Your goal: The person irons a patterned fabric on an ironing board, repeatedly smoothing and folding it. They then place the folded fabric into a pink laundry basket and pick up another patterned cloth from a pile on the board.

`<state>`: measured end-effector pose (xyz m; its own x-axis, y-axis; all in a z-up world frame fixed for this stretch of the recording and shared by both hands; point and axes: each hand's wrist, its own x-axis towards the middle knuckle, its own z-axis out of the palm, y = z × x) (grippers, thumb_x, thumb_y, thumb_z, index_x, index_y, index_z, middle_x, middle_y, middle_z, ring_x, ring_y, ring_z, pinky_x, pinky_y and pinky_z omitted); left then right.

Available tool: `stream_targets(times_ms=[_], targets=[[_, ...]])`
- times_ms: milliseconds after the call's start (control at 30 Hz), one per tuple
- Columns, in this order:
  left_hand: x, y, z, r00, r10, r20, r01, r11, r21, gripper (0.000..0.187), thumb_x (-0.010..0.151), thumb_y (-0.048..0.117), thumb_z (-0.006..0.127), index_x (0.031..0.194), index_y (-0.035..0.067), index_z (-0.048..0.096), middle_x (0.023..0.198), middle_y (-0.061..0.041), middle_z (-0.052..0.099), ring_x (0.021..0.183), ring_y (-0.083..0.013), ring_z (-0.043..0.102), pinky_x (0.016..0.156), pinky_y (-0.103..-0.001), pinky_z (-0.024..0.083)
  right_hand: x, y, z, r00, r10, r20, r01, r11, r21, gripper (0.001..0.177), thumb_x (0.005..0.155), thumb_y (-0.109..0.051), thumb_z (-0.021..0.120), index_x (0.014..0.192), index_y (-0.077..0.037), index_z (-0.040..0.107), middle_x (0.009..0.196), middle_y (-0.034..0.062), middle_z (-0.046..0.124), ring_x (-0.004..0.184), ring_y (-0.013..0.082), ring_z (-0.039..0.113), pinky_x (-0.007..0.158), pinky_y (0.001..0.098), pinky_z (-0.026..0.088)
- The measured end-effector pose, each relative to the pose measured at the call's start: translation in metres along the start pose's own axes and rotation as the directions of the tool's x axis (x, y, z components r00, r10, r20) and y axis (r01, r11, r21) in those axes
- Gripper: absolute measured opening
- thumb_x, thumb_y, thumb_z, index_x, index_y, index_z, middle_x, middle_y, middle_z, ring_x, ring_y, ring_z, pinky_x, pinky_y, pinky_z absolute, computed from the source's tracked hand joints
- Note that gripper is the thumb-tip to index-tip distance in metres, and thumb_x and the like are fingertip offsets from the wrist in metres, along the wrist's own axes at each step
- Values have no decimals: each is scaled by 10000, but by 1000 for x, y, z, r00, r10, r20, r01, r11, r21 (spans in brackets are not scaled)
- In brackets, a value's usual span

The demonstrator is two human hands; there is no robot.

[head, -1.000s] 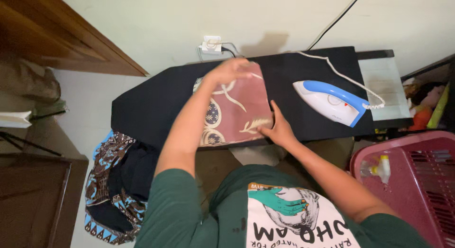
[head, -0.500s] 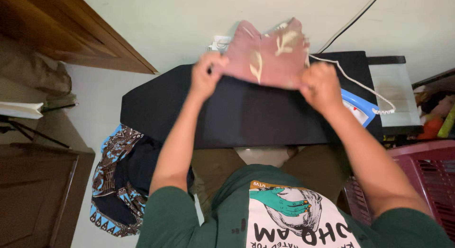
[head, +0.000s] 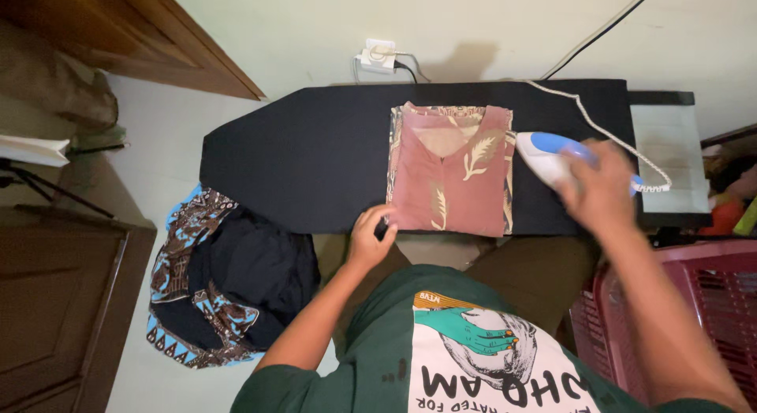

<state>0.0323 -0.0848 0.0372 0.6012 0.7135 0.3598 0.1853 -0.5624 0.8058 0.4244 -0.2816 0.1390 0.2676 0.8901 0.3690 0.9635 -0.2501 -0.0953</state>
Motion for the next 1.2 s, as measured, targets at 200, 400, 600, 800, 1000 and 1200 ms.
stream_targets(times_ms=[200, 400, 600, 800, 1000, 1200], targets=[[8, -22, 26, 971, -208, -118, 212, 977, 24, 264, 916, 245, 769, 1104, 83, 682, 810, -80, 702, 720, -260, 684, 650, -382, 543, 44, 33, 12, 893, 301, 336, -278, 954, -116, 511, 948, -412, 735, 1362, -123, 659, 1139, 222, 725, 1022, 426, 684, 849, 544, 536], [10, -41, 34, 925, -373, 71, 364, 924, 114, 328, 858, 326, 821, 849, 46, 651, 628, -71, 634, 553, -229, 618, 549, -374, 495, 83, -11, -10, 940, 314, 133, -307, 949, -71, 407, 990, -369, 743, 1264, -81, 658, 937, 233, 725, 843, 442, 700, 758, 531, 552], [8, -57, 33, 826, -542, 152, 536, 840, 85, 284, 892, 340, 765, 839, 62, 742, 544, -62, 581, 454, -152, 507, 489, -347, 406, 89, -135, 9, 845, -81, 529, 41, 995, 87, 376, 899, -326, 673, 1236, -172, 611, 910, 179, 719, 766, 393, 713, 667, 540, 558], [-5, -85, 38, 828, -519, 213, 552, 821, -145, 319, 949, 294, 713, 781, 23, 724, 545, 61, 557, 516, -26, 446, 482, -280, 367, 100, -172, 38, 854, -431, 292, 469, 881, -69, 543, 798, -128, 636, 1332, -60, 563, 822, 117, 669, 605, 271, 709, 424, 402, 548], [-10, -87, 42, 838, -510, 195, 542, 817, -195, 349, 976, 287, 692, 747, 24, 688, 543, 52, 485, 523, -24, 375, 474, -293, 314, 170, -159, 98, 958, -237, 163, 251, 965, -76, 268, 930, -112, 570, 1181, -21, 599, 833, 158, 684, 680, 323, 713, 551, 443, 572], [-11, -69, 29, 813, -537, 226, 565, 821, -81, 350, 925, 305, 738, 726, 18, 712, 471, 22, 424, 463, -66, 315, 446, -315, 265, 213, -184, 140, 953, -53, 299, 36, 997, 63, 162, 972, -118, 535, 1067, -5, 602, 914, 247, 712, 820, 425, 721, 663, 539, 567]])
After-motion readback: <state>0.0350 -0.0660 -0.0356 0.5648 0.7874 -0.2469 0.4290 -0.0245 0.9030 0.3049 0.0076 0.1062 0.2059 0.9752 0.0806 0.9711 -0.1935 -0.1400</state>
